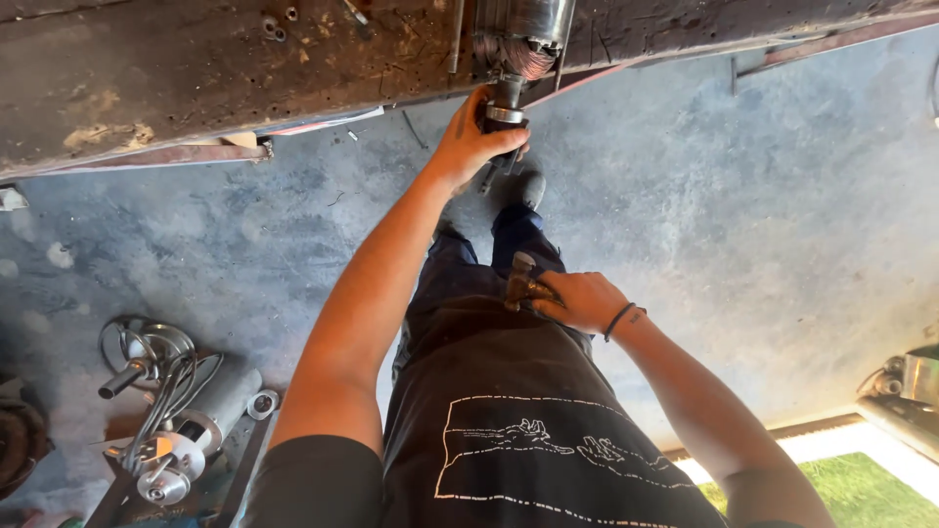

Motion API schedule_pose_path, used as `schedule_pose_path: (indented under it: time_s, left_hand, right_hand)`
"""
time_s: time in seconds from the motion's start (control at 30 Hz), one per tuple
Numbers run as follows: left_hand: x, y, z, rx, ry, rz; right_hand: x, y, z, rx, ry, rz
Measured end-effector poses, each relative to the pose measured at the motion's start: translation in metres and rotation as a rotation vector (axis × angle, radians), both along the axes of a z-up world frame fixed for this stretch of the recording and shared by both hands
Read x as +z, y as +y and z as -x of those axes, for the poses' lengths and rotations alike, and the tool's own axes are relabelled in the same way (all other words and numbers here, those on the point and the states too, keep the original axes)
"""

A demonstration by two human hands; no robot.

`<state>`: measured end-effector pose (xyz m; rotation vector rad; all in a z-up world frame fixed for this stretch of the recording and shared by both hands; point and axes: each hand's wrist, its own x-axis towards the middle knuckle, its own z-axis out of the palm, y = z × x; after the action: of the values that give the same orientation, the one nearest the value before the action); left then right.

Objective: Using a bearing puller and a wrench to disassemble a motor component on a workbench

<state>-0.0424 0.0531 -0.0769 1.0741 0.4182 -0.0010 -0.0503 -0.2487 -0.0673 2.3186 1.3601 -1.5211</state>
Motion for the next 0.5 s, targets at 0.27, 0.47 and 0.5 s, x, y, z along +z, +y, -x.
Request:
schedule_pose_path:
  time_s: [0.27, 0.47, 0.5]
  left_hand:
    - [-0.035, -0.009, 0.024, 0.082, -0.05, 0.166]
    - [-0.058, -0.033, 0.053, 0.211, 0.031, 0.253]
    - [-0.049, -0.036, 0.062, 0.212, 0.032, 0.248]
  right_hand:
    - [-0.003, -0.008, -0.001, -0.002, 0.014, 0.04]
    - [0.005, 0.006, -0.012, -0.056, -0.094, 0.084]
    - [-0.006, 0.001, -0.015, -0.054, -0.092, 0.079]
